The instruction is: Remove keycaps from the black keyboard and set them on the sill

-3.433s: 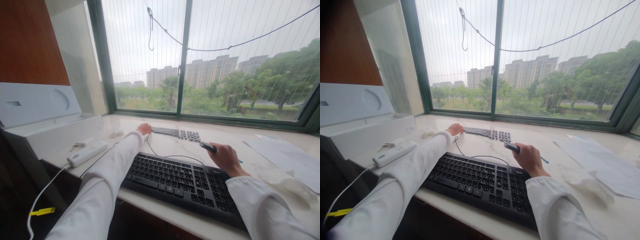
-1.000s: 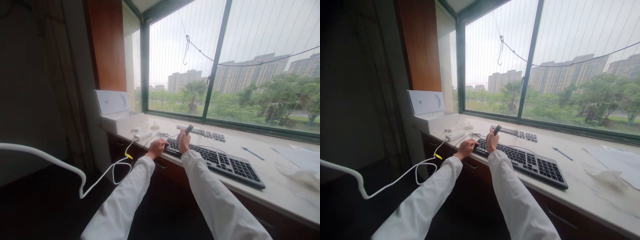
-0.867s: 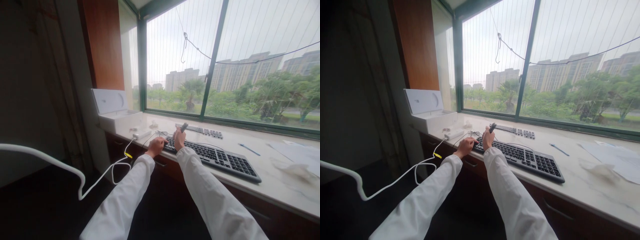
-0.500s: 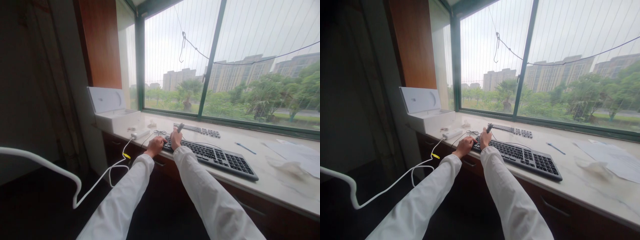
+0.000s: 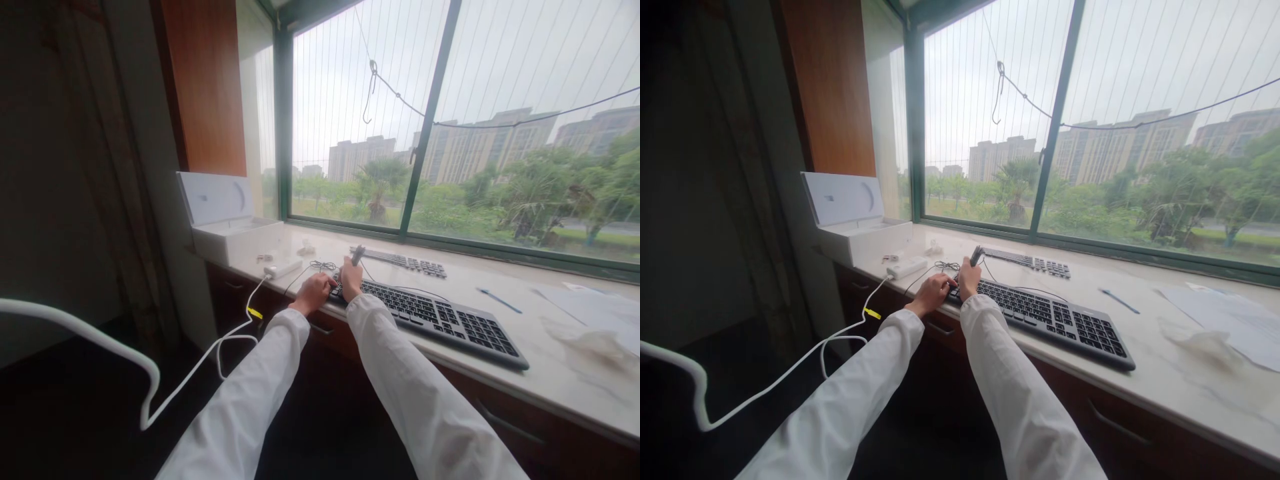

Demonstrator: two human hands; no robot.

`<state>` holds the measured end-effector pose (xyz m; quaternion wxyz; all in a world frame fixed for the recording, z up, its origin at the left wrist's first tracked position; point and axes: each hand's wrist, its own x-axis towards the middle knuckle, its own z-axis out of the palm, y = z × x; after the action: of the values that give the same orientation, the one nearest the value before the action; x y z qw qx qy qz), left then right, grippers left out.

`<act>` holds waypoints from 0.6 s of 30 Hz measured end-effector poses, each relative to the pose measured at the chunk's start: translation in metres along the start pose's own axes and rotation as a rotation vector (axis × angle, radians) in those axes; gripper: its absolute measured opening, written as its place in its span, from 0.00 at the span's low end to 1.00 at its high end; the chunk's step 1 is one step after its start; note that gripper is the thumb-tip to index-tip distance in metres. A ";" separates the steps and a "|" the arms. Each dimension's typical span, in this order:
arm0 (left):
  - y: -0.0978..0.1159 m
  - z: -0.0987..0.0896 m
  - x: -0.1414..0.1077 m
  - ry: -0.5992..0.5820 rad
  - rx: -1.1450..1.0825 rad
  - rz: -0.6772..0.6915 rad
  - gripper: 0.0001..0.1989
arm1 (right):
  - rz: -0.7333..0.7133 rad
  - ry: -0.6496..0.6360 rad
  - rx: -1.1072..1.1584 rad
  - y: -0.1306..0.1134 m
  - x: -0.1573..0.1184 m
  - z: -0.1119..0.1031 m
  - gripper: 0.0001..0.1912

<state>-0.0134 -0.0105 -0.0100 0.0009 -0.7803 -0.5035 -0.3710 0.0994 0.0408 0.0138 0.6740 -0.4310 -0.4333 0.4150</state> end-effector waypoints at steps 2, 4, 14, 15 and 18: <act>-0.005 -0.002 0.004 -0.042 -0.074 0.021 0.15 | -0.006 0.003 0.005 0.002 -0.003 0.001 0.20; -0.012 -0.006 0.007 -0.092 -0.143 0.033 0.13 | -0.057 -0.031 -0.022 0.004 -0.007 0.001 0.21; -0.038 -0.004 0.019 -0.250 -0.358 0.095 0.22 | -0.372 -0.266 -0.300 0.000 -0.022 0.001 0.26; -0.039 -0.003 0.020 -0.261 -0.370 0.094 0.22 | -0.375 -0.293 -0.299 -0.001 -0.022 0.001 0.26; -0.041 -0.004 0.022 -0.286 -0.383 0.076 0.23 | -0.393 -0.328 -0.298 -0.002 -0.023 0.000 0.26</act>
<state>-0.0427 0.0251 -0.0099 -0.2044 -0.8293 -0.3892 -0.3449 0.0931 0.0186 0.0101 0.5917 -0.3602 -0.6678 0.2723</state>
